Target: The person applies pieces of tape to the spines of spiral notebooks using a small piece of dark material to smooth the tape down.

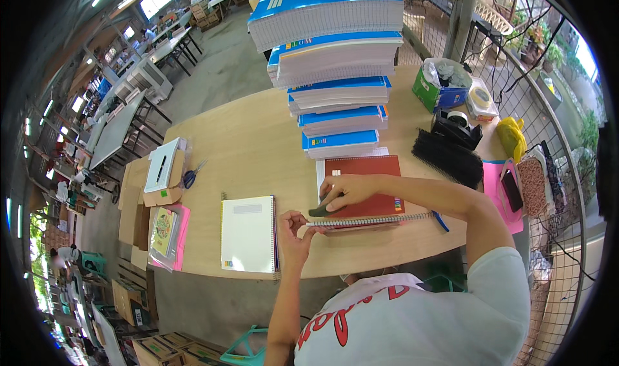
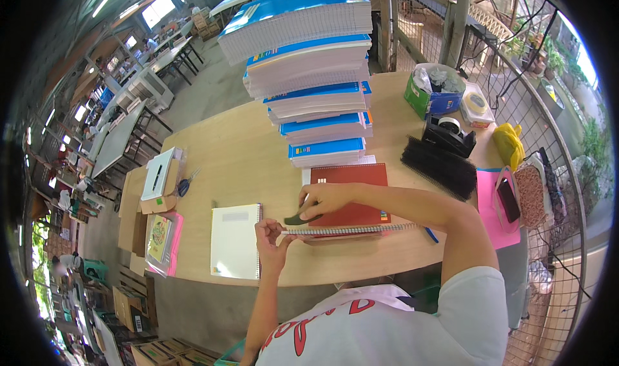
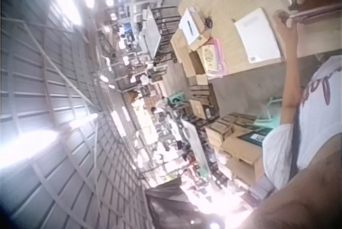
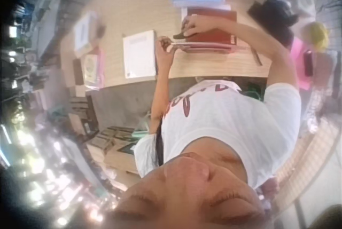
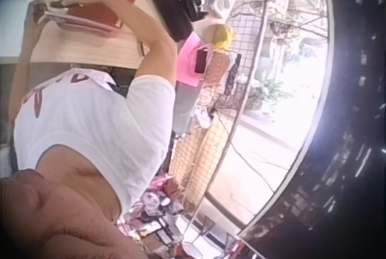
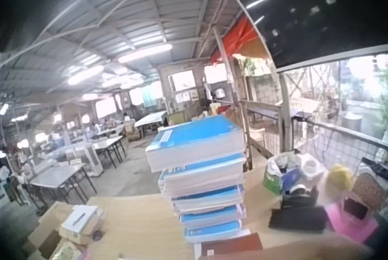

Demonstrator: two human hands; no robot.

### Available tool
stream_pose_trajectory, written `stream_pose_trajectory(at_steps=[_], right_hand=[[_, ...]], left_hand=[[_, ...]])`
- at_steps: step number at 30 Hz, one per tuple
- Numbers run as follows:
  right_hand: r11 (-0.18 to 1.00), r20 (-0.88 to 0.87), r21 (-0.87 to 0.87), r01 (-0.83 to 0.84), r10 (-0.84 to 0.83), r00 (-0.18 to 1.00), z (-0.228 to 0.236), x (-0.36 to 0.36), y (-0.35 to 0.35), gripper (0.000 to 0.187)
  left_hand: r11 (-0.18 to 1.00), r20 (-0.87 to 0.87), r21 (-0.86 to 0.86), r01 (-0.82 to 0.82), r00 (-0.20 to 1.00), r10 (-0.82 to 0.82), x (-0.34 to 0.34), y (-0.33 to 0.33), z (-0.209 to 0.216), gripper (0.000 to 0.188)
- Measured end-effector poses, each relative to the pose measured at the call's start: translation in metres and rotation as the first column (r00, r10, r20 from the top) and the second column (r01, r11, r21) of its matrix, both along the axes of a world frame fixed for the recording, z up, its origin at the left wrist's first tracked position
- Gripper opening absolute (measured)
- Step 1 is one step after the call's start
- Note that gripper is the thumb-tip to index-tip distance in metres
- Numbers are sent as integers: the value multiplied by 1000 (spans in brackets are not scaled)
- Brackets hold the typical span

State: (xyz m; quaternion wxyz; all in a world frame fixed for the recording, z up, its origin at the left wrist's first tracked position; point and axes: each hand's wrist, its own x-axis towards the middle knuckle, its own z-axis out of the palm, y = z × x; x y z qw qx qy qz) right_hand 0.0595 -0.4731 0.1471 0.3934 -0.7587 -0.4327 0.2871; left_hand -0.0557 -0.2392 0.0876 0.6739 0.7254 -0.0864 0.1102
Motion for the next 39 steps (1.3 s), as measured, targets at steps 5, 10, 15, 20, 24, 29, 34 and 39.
stream_pose_trajectory(at_steps=[5,10,15,20,24,29,34,39], right_hand=[[992,-14,15,-125,125,992,-17,17,3,41],[985,497,48,165,-167,852,-75,32,-83,49],[476,264,-324,817,-784,562,-80,-95,-197,42],[281,725,-73,957,-644,244,-161,-211,-203,62],[237,721,-73,969,-659,215,-175,-221,-212,64],[176,746,48,983,-661,82,-174,-218,-224,42],[116,494,338,934,-867,-71,-101,-165,-211,32],[279,600,41,959,-775,200,-183,-161,-198,63]], left_hand=[[1000,-5,-22,14,1000,-14,3,2,-8,55],[991,-62,-62,120,990,-124,7,0,-19,44],[900,-73,-386,203,966,-249,6,4,-18,21],[820,12,-465,333,929,-371,20,3,-37,16],[736,-1,-571,364,896,-444,16,1,-32,16],[851,5,-466,240,963,-269,11,-6,-19,19],[868,-28,-421,262,953,-301,8,-1,-35,20],[863,32,-457,216,973,-227,15,-4,-46,24]])
